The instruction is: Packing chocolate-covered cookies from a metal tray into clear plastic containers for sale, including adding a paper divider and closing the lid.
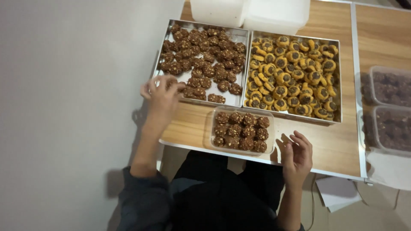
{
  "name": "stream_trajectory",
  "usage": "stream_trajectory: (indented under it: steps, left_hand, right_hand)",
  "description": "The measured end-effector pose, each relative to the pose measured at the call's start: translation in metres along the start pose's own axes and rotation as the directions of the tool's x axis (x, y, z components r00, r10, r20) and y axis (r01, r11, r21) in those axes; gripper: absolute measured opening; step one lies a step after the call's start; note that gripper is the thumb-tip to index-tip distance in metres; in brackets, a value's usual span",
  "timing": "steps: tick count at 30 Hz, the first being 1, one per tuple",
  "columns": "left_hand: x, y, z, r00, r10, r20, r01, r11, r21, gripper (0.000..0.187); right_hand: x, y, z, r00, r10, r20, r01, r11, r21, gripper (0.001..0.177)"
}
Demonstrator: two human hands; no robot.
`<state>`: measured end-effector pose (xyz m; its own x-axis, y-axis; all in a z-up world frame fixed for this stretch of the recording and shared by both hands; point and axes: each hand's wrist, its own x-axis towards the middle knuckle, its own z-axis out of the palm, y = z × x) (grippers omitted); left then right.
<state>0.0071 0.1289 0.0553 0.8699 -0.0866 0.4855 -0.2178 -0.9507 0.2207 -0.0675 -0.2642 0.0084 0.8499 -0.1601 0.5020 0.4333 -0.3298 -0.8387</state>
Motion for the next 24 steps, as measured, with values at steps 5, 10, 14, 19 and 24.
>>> stream_trajectory:
  steps: [5,10,14,19,24]
  left_hand:
    - [0.021,-0.048,0.014,0.984,-0.179,0.021,0.176,0.981,0.083,0.019]
    - [0.036,-0.073,0.031,0.965,-0.24,0.11,0.216,0.957,0.192,0.015]
    - [0.038,-0.089,0.044,0.948,-0.291,0.126,0.245,0.925,0.29,0.012]
    - [0.055,-0.031,-0.009,0.827,-0.44,0.35,0.422,0.897,0.129,0.016]
    - [0.053,-0.004,-0.009,0.811,-0.316,0.493,0.322,0.944,0.075,0.021]
  right_hand:
    - [-0.004,-0.002,-0.004,0.998,0.059,0.024,-0.058,0.998,-0.026,0.023]
    - [-0.004,-0.003,-0.002,0.999,0.053,0.008,-0.053,0.998,-0.039,0.022]
    - [-0.005,0.005,-0.004,0.999,0.021,0.028,-0.02,0.999,-0.034,0.023]
    - [-0.004,-0.001,-0.002,0.999,0.043,0.017,-0.042,0.997,-0.06,0.021]
    - [-0.003,-0.001,-0.002,0.999,0.028,0.019,-0.026,0.997,-0.078,0.02]
